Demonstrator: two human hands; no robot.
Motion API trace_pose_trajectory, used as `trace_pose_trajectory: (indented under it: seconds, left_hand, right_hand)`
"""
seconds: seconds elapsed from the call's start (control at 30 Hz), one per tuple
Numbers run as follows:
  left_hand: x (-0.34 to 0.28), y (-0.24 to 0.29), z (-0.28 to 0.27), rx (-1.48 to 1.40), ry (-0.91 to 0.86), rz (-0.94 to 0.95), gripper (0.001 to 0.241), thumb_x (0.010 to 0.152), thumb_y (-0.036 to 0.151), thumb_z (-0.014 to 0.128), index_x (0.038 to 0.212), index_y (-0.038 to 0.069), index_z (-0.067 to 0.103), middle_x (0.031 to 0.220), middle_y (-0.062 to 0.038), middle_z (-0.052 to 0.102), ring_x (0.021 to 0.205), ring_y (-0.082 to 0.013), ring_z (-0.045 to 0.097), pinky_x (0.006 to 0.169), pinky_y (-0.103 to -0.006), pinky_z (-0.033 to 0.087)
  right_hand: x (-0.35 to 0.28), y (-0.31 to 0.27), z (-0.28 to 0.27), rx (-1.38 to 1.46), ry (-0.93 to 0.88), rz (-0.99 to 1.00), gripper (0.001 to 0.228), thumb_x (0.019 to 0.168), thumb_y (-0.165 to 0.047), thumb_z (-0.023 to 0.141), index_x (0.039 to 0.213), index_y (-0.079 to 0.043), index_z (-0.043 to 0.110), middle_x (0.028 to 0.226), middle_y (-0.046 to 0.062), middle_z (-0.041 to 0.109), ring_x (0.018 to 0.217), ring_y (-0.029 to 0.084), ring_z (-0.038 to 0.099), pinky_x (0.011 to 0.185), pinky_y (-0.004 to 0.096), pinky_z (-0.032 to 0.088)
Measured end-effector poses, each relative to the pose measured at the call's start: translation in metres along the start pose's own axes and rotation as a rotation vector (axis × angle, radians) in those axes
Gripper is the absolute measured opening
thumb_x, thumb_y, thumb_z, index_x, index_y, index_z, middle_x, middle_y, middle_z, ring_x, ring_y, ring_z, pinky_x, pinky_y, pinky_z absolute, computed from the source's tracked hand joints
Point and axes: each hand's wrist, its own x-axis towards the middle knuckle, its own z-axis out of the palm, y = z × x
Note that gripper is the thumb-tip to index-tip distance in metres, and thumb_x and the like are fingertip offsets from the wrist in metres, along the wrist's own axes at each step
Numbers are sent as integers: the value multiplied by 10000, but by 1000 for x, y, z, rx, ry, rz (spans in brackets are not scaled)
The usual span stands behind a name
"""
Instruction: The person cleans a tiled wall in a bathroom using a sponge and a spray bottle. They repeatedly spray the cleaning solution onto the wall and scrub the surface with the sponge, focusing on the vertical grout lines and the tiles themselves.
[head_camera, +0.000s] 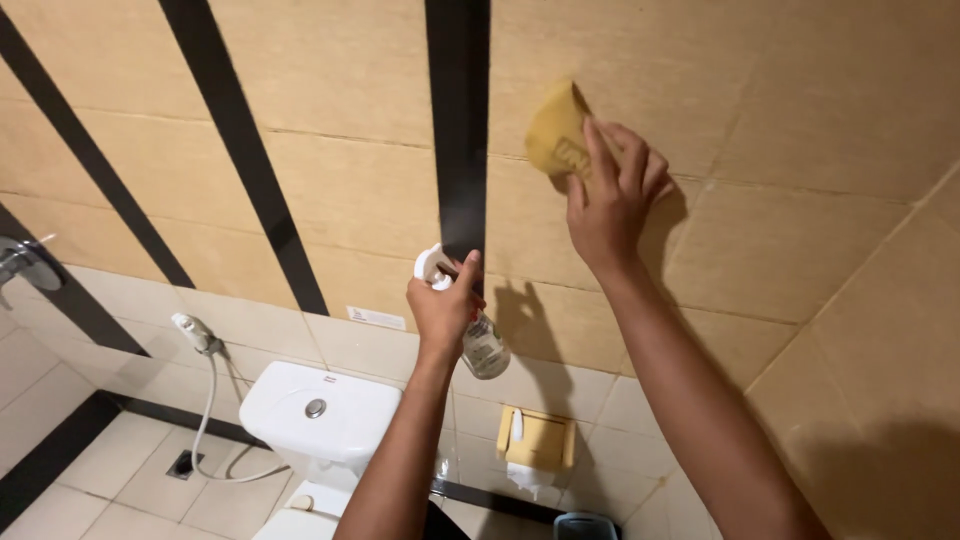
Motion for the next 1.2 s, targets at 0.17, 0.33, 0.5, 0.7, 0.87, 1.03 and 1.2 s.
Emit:
trace_pose_trajectory:
  seconds: [0.17,0.33,0.5,0.7,0.87,1.03,1.2]
  left_hand:
    - [1,14,-12,23,75,-3,265,870,155,826,813,-1,620,650,-57,668,446,-138,600,406,-281,439]
    - [6,16,-20,1,116,9,234,874,162,811,854,22,625,646,-45,625,438,-129,579,391,-278,411]
    - [7,18,-30,-46,107,91,218,886,170,799,877,26,636,734,-35,674,465,-114,596,403,-267,454]
    - [5,30,-34,7,127,9,240,884,188,787,811,9,645,745,-94,736,460,-152,635,377,-272,420]
    - [6,22,-35,4,126,52,273,904,186,794,778,-16,659,705,-103,732,452,-148,617,377,-272,409]
    - [3,22,-39,0,133,122,231,927,175,769,822,-21,706,732,-100,731,451,-123,587,394,-262,423]
    - [-3,23,-44,-37,129,118,199,917,150,749,864,-16,653,828,-102,761,445,-120,595,391,-256,426]
  right_hand:
    - [10,-10,29,-64,54,19,740,861,-51,840,1535,-146,549,1476,78,497,1354,328,394,1115,530,324]
    - [-13,-27,42,-159,-43,-98,682,870,-142,806,1507,-190,568,1447,87,514,1293,336,449,1077,530,373]
    - [-73,-49,46,-243,-518,-483,613,778,-62,657,1361,-244,613,1379,33,624,1151,243,615,882,468,522]
    - [-142,-36,57,-218,-649,-605,502,884,-130,664,1380,-162,602,1243,54,632,1222,226,597,955,508,512]
    - [-129,-38,51,-267,-784,-516,303,918,-170,659,1215,-117,690,1378,43,611,1268,234,575,995,491,498]
    - [-44,-49,32,-124,-543,-196,506,847,-185,723,1347,-261,705,1423,84,587,1192,332,581,998,565,456]
    - [37,-36,43,-282,-144,-125,605,932,-206,784,1507,-226,598,1429,110,556,1204,348,517,978,558,418]
